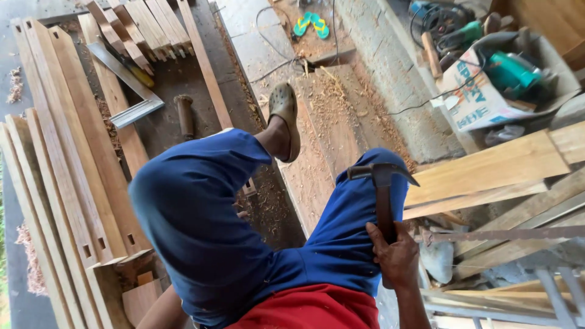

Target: Chisel wood pieces to create mortise joints using a chisel and a hammer.

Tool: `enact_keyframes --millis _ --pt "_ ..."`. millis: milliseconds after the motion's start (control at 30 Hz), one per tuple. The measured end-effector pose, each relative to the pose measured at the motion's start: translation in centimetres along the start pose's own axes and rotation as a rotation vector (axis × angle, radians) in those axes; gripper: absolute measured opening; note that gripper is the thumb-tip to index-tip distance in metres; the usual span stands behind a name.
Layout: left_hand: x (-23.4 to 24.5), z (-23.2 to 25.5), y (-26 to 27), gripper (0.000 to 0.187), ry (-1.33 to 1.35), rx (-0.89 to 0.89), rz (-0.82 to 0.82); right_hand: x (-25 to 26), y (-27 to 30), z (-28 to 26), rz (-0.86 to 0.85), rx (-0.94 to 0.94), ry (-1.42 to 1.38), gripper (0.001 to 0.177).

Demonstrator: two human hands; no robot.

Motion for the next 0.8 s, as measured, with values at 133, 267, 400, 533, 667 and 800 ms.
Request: enact_keyframes --millis 133,267,400,533,667,800 --pt "0.4 -0.6 0.7 0.031 -0.098 -0.019 -0.006 -0.5 -0.9 1.0 -0.028 -0.039 -0.096 0.036" --pt "0.0 -0.2 2.0 0.034 -0.159 -0.021 0.013 -0.6 -1.8 0.8 -0.041 0.001 -0.097 0.035" --pt "1.2 -1.4 0.8 0.038 -0.242 -0.029 0.021 -1.1 -2.0 0.0 -0.072 -0.026 -0.06 0.035" --pt "-0.1 -1.6 2.7 0.041 -0.316 -0.069 -0.057 -0.6 -0.4 -0.5 -0.058 -0.029 0.032 0.039" --pt "-1.1 -1.2 -0.3 0.045 -0.392 -0.152 -0.054 -0.9 -0.9 -1.1 -0.027 0.037 -0.02 0.04" --pt "-2.8 -0.1 0.3 0.048 -0.454 -0.204 -0.095 -0.6 -0.2 -1.4 -0.011 0.029 0.006 0.036"
Point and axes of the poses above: each hand's wrist, its own y-axis away from the middle knuckle, its own x-axis out of the back of the hand, z = x × y, the point moved 9 cm from there along -y, towards the middle knuckle, and after that the axes turned 4 degrees about x, right-handed, at the moved point
